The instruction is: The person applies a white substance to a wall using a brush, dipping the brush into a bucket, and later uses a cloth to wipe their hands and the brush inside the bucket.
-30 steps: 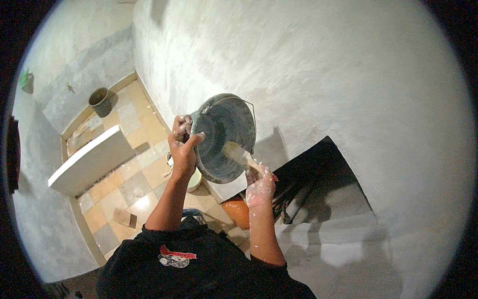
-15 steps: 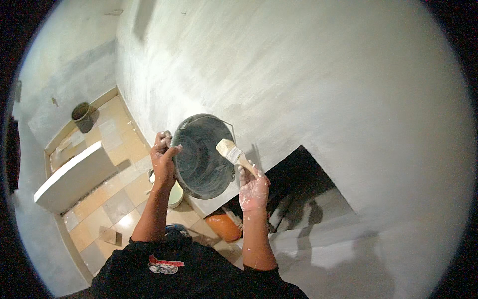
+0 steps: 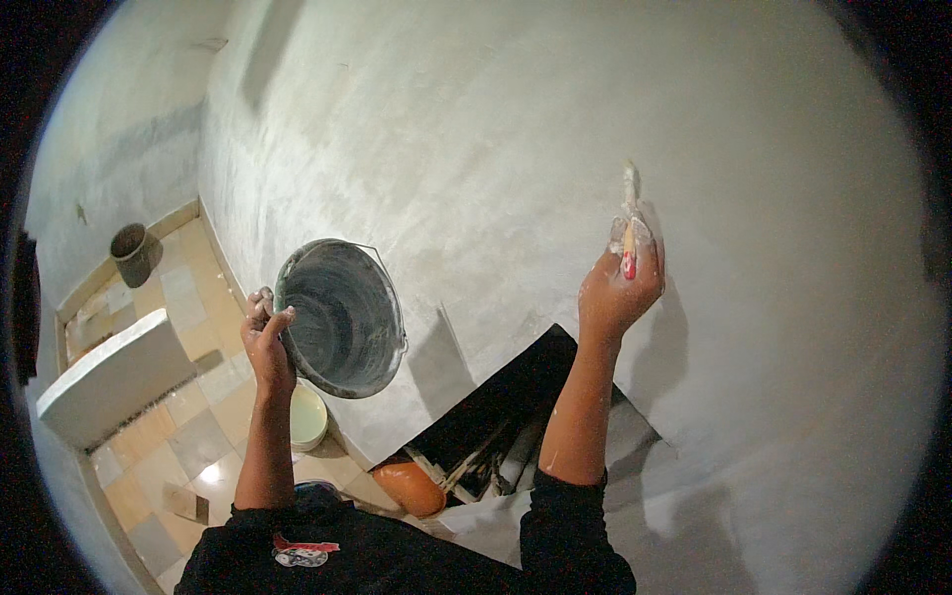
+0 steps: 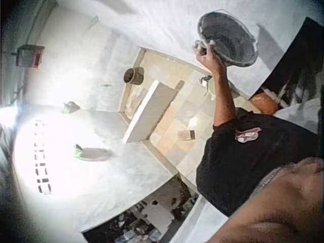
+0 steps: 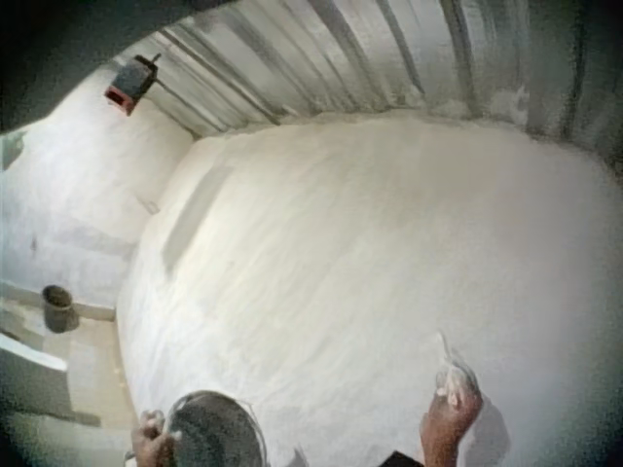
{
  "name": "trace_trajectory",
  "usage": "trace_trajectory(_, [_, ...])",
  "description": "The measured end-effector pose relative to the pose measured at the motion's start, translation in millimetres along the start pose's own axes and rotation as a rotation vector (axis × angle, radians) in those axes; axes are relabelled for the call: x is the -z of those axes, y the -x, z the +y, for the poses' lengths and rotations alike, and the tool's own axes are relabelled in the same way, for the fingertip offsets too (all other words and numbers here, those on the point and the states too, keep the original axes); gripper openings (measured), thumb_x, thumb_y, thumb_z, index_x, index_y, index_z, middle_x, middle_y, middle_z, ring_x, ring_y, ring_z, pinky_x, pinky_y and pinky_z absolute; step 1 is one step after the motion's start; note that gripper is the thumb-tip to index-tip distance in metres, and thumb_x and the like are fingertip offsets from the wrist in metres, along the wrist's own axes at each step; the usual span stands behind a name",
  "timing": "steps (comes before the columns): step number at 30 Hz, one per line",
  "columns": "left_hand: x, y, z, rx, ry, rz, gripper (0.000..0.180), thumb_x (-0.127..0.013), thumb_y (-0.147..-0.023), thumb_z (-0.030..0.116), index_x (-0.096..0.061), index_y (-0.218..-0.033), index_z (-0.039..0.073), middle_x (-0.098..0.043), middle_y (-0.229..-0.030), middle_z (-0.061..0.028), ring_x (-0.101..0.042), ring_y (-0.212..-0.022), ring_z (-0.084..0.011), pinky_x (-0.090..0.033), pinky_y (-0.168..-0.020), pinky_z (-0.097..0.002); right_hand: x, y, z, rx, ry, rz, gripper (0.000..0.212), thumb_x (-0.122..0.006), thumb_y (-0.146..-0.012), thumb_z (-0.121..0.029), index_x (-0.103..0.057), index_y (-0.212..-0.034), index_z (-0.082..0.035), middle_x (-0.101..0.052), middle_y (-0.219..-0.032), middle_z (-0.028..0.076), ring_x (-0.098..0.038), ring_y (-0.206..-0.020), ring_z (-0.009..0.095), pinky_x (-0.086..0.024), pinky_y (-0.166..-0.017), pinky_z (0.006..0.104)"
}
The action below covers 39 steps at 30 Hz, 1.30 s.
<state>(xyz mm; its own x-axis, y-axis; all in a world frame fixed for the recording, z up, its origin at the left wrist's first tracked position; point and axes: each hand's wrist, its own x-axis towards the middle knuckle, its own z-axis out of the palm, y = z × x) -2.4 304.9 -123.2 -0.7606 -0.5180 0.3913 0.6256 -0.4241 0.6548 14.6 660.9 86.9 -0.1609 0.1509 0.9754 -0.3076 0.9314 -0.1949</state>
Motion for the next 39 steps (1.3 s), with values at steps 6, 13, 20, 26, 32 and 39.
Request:
trace_trajectory(6, [-11, 2, -11, -0.012, 0.008, 0.036, 0.023, -0.063, -0.069, -0.002, -0.042, -0.076, 0.006, -0.036, -0.094, -0.0016, -0.041, -0.089, -0.0139, -0.029, -0.088, -0.0218, -97, 83, 89, 0.357, 0.629, -0.238, 0.040, -0.056, -0.090, -0.012, -0.057, -0.127, 0.003, -0.051, -0.132, 0.027, -0.055, -0.119, 0.038, -0.047, -0.098, 0.0468])
trace_trajectory(13, [-6, -2, -1, -0.040, -0.057, 0.056, 0.023, -0.063, -0.069, -0.002, -0.044, -0.076, 0.006, -0.038, -0.096, -0.0014, -0.043, -0.091, -0.0140, -0.028, -0.090, -0.0222, -78, 68, 27, 0.068, 0.111, -0.554, 0.014, -0.060, -0.080, -0.005, -0.060, -0.091, 0.003, -0.060, -0.092, 0.023, -0.060, -0.091, 0.041, -0.048, -0.082, 0.0497])
trace_trajectory(20, [0, -4, -11, -0.034, -0.029, 0.067, 0.025, -0.062, -0.067, -0.004, -0.042, -0.075, 0.008, -0.039, -0.096, -0.0019, -0.043, -0.092, -0.0148, -0.028, -0.092, -0.0230, 21, -42, 52, 0.027, 0.317, 0.217, 0.022, -0.059, -0.082, -0.005, -0.062, -0.100, 0.007, -0.061, -0.104, 0.023, -0.061, -0.096, 0.038, -0.047, -0.086, 0.0461])
trace_trajectory(26, [-8, -3, -10, -0.048, -0.047, 0.057, 0.027, -0.061, -0.068, -0.005, -0.039, -0.075, 0.010, -0.038, -0.094, -0.0008, -0.042, -0.088, -0.0139, -0.029, -0.090, -0.0224, -56, 58, 71, 0.278, 0.513, -0.277, 0.036, -0.061, -0.081, -0.012, -0.062, -0.114, 0.003, -0.060, -0.112, 0.025, -0.060, -0.102, 0.039, -0.048, -0.092, 0.0483])
trace_trajectory(32, [-5, -6, -1, 0.053, 0.009, 0.108, 0.021, -0.060, -0.070, -0.004, -0.048, -0.083, 0.007, -0.043, -0.094, -0.0001, -0.044, -0.091, -0.0134, -0.032, -0.092, -0.0238, -60, 42, 58, -0.019, -0.046, -0.482, 0.010, -0.058, -0.078, -0.006, -0.061, -0.083, 0.002, -0.062, -0.082, 0.025, -0.059, -0.083, 0.045, -0.046, -0.075, 0.0515])
trace_trajectory(39, [10, -9, -13, 0.062, -0.007, 0.138, 0.026, -0.060, -0.070, -0.003, -0.055, -0.094, 0.002, -0.048, -0.100, -0.0007, -0.050, -0.094, -0.0153, -0.035, -0.090, -0.0240, 3, -15, 66, -0.017, 0.291, 0.118, 0.028, -0.065, -0.078, -0.001, -0.064, -0.105, 0.007, -0.062, -0.111, 0.023, -0.062, -0.102, 0.034, -0.049, -0.087, 0.0443])
